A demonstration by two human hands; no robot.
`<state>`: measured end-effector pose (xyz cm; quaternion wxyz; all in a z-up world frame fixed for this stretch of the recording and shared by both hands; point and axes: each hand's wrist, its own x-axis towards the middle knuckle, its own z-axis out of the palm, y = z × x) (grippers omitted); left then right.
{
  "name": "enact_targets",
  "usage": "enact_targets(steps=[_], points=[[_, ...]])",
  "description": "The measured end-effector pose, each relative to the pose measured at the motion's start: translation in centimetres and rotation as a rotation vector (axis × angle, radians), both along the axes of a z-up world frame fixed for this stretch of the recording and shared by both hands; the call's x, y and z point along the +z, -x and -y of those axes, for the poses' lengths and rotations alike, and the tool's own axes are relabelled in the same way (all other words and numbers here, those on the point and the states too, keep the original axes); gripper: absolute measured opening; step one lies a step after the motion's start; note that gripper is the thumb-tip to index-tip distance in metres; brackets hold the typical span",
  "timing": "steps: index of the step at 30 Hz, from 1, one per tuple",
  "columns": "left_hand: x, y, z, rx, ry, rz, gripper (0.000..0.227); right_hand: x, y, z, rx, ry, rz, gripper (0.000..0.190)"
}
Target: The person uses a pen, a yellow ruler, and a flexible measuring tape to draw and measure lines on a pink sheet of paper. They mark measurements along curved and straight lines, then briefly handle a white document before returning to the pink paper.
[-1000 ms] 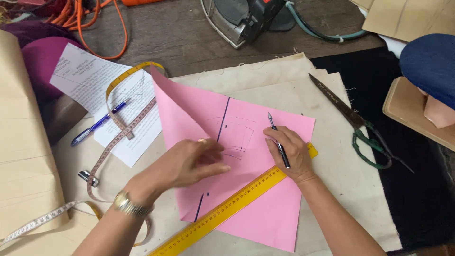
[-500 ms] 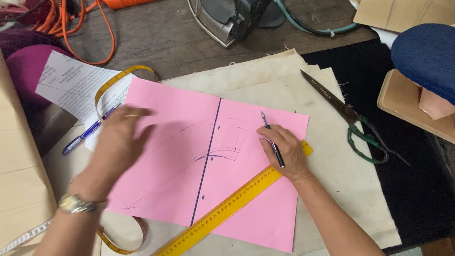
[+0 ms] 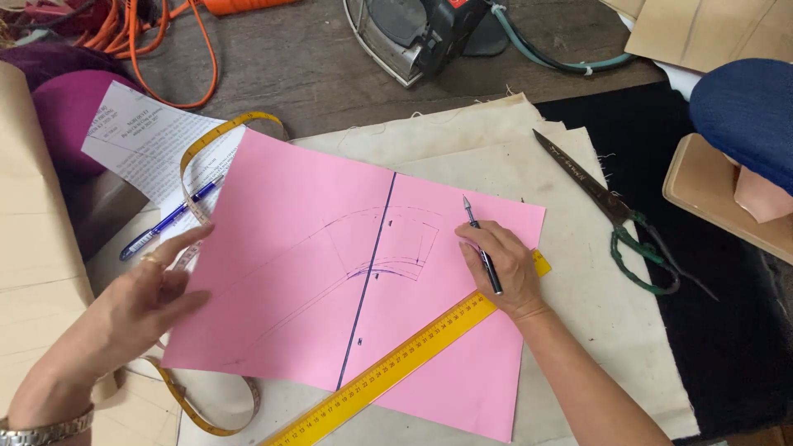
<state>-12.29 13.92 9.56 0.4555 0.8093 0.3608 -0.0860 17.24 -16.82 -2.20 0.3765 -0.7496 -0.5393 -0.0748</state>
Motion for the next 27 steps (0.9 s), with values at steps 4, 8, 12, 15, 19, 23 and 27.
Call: enact_targets(steps=[4,8,12,15,19,23,27], points=[[1.5,-4.7,2.7,-0.185,-0.045,-0.006,0.047,0.2,0.0,-0.1,-0.003,-0.005,0.003,0.017],[0.6,-11.1,6.6,-0.520,-0.019,0.191,0.029,0.4,0.1,-0.2,0.011,-0.019,-0.014,0.016],[-4.8,-15.2,9.1,-0.723,-0.243,0.047,0.041,0.6,0.1,-0.1,0.010,-0.017,-0.036,0.014],[-6.8,-15.2,10.1,-0.739,-0.376,-0.081,0.058,0.4,0.0,0.0,0.020,-0.051,-0.052,0.015],[-6.5,-13.1,9.4,-0.652,-0.464,-0.313,0.067,0.7,0.0,0.1,0.000,-0.041,-0.044,0.015],[-13.4,-7.7,8.9,-0.518,-0.893,-0.210,0.022,0.6,0.0,0.2,-0.023,-0.025,-0.096,0.015],[-20.0,-5.9,8.5,-0.439,-0.965,-0.120,0.019,1.7,0.0,0.0,0.004,-0.038,-0.123,0.015]])
